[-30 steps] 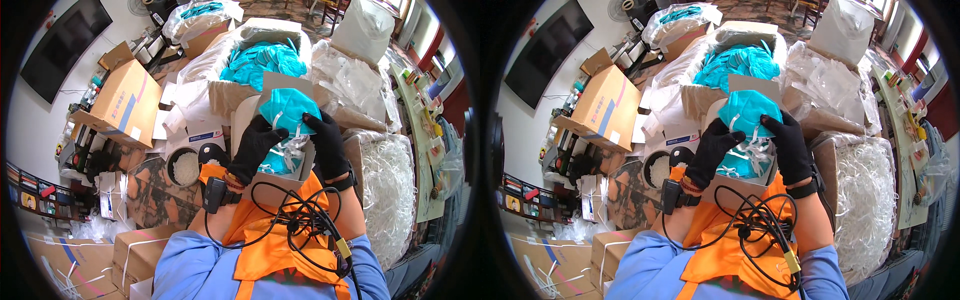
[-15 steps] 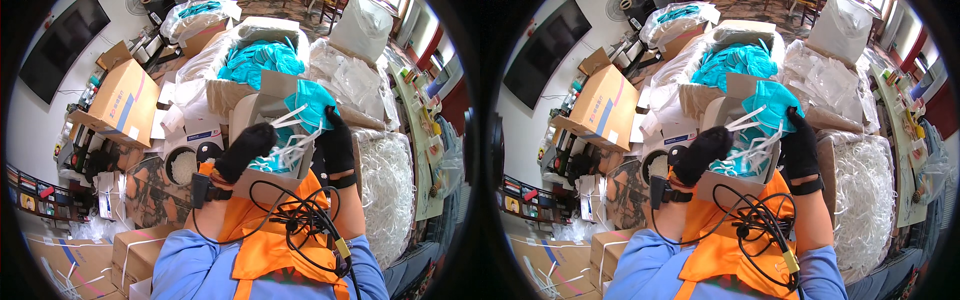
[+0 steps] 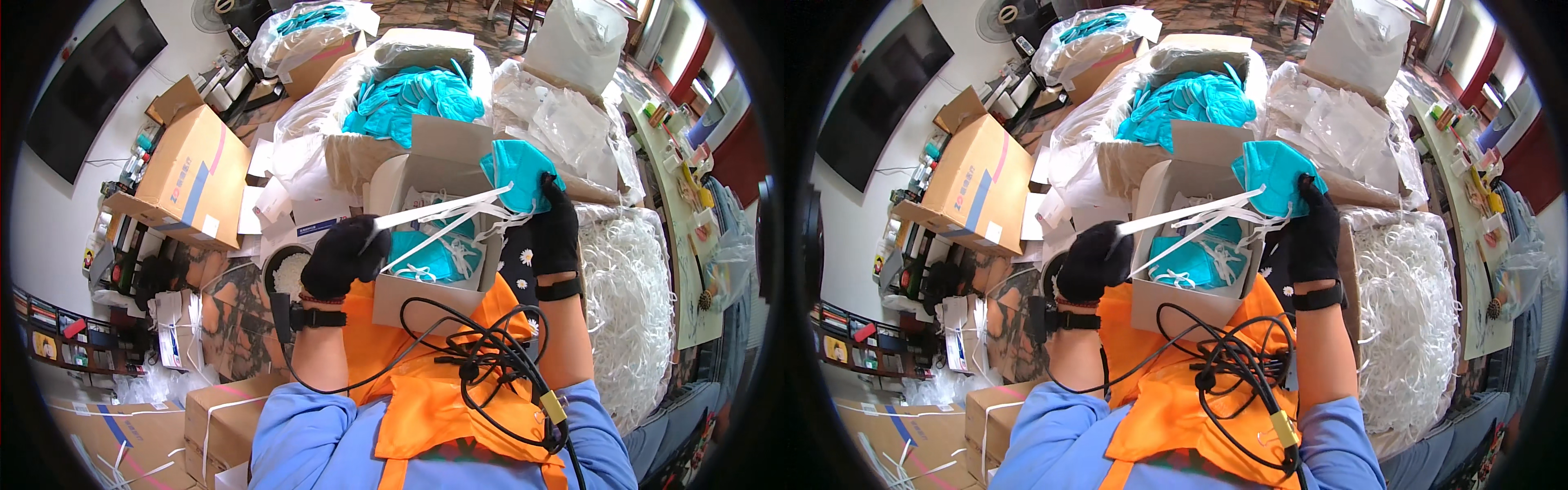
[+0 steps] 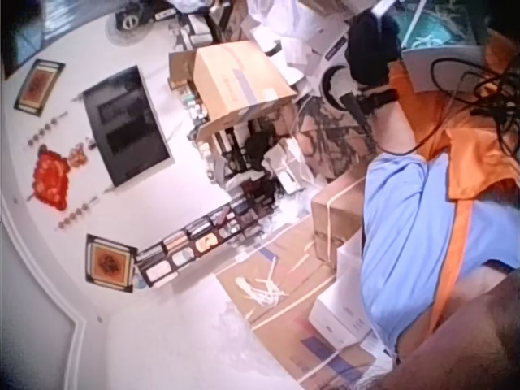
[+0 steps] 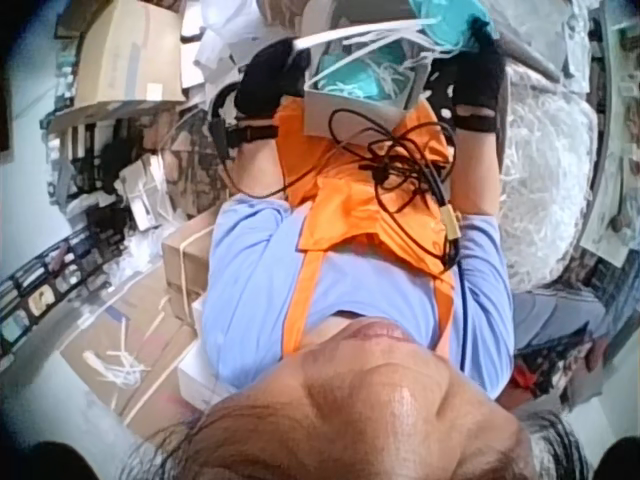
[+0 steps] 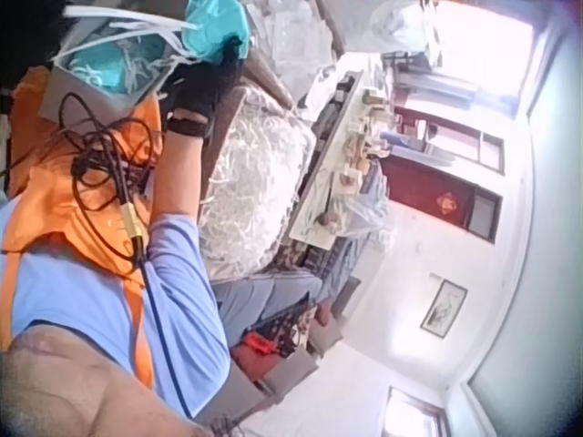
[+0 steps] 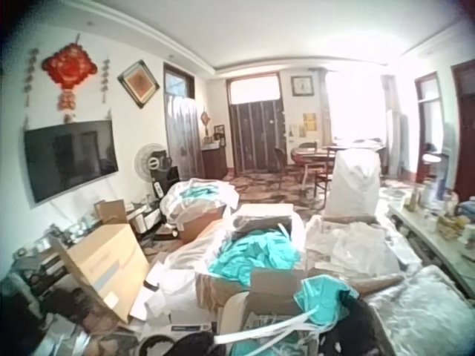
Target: Packing medical/protective masks from a large bin into individual boxes.
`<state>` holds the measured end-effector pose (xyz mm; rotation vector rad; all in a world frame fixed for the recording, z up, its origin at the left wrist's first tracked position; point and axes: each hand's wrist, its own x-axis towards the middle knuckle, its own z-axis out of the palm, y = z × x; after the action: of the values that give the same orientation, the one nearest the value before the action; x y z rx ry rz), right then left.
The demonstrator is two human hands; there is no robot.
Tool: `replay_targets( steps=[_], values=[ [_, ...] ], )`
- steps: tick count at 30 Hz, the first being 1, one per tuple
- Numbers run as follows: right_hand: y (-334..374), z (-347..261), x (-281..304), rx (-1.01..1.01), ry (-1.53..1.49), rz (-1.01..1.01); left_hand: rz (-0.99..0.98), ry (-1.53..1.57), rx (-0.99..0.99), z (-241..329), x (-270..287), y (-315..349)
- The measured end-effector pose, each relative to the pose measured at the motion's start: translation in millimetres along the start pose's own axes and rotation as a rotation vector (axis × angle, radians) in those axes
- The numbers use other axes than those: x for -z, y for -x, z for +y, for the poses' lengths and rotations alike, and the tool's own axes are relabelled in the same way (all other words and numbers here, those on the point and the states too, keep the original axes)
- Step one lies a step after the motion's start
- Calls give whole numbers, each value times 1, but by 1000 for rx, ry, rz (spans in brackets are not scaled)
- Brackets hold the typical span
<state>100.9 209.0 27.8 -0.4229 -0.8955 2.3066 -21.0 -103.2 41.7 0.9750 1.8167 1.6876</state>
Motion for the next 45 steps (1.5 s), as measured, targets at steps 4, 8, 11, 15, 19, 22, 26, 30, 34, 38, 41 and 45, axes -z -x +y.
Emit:
replay_targets(
  steps=[4, 8, 11, 15, 19, 22, 26, 30, 34, 38, 41, 45],
  values=[
    [13, -16, -26, 282, 294, 34, -292, -111, 543, -5, 10, -18],
    [26, -13, -44, 397, 469, -17, -73, -12, 370, -3, -6, -23],
    [35, -14, -65, 472, 606, -59, 15, -139, 16, 3, -8, -41],
    [35, -5, -65, 580, 728, -138, -38, 284, -166, 9, -47, -78],
    [36, -6, -66, 435, 704, -120, -110, -273, -291, 10, -80, -81],
    [36, -12, -57, 386, 624, -60, -202, 101, 28, -6, -79, -73],
    [40, -2, -47, 129, 299, -105, -237, 95, -15, -2, -79, -64],
    [56, 23, -32, -219, 48, -171, 13, -847, -815, -27, -90, -70],
    [59, 25, -39, -223, 201, -134, -83, -842, -706, -22, -95, -54],
    [62, 12, -47, -181, 527, -214, -203, -136, -176, -10, -91, -47],
    [66, 11, -51, -239, 611, -291, -63, -535, -508, -36, -78, -45],
    [71, 33, -55, -393, 465, -222, 263, -1, -314, -10, -91, -34]
  ],
)
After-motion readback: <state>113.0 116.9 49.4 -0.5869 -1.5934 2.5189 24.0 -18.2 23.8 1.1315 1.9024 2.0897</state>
